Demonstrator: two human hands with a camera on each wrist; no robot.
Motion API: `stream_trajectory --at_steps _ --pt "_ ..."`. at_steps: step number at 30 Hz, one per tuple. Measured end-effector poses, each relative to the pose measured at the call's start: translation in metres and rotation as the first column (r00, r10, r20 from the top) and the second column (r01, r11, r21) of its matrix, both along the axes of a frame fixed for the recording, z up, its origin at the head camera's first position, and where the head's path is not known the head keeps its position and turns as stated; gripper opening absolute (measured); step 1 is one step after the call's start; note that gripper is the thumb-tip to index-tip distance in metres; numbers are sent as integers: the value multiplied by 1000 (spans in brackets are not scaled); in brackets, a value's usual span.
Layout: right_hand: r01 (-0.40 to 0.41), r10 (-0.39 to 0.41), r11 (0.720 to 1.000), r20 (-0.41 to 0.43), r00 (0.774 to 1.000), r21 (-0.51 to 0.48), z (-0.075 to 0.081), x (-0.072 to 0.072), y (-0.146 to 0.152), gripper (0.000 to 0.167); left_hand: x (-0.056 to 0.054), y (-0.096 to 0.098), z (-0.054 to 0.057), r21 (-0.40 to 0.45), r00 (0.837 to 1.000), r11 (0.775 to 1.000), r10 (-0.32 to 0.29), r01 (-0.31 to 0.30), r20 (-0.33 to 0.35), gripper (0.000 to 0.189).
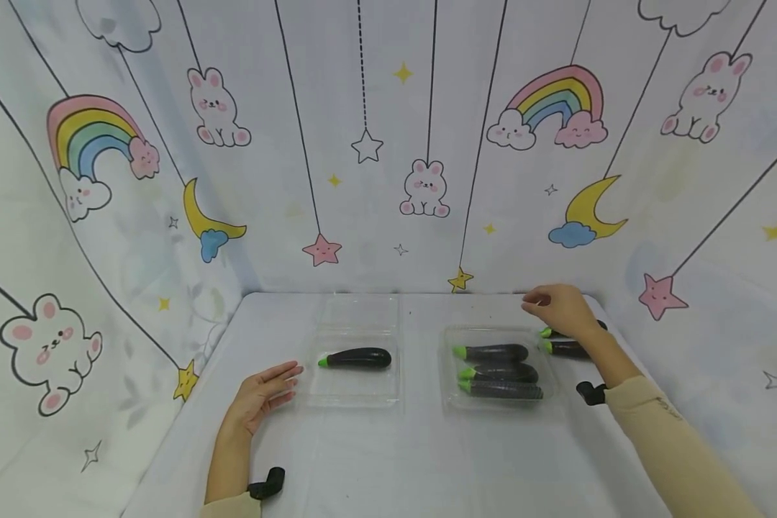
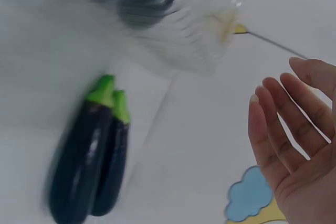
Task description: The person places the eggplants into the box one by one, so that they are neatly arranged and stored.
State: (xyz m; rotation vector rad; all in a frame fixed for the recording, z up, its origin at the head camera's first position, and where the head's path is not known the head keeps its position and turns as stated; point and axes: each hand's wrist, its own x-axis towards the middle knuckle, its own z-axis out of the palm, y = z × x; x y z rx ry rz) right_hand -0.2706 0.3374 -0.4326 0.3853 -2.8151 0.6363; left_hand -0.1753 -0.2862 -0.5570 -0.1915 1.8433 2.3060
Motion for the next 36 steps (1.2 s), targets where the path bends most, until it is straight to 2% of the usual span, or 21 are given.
stream_trajectory --at_steps 7,23,28,36 --pt "78 -78 996 13 997 35 -20 0 29 24 0 -1 -2 1 1000 1000 -17 17 -4 56" --pt "160 -162 987 112 980 25 -58 -3 69 27 0 0 -2 0 1000 1000 -13 13 -11 59" --pt "175 -182 983 158 971 57 -64 -3 82 30 -2 0 -4 8 1000 1000 -12 12 -10 58" --pt "181 -199 979 220 955 96 -69 0 95 42 -2 0 -3 5 1000 1000 -16 16 -14 56"
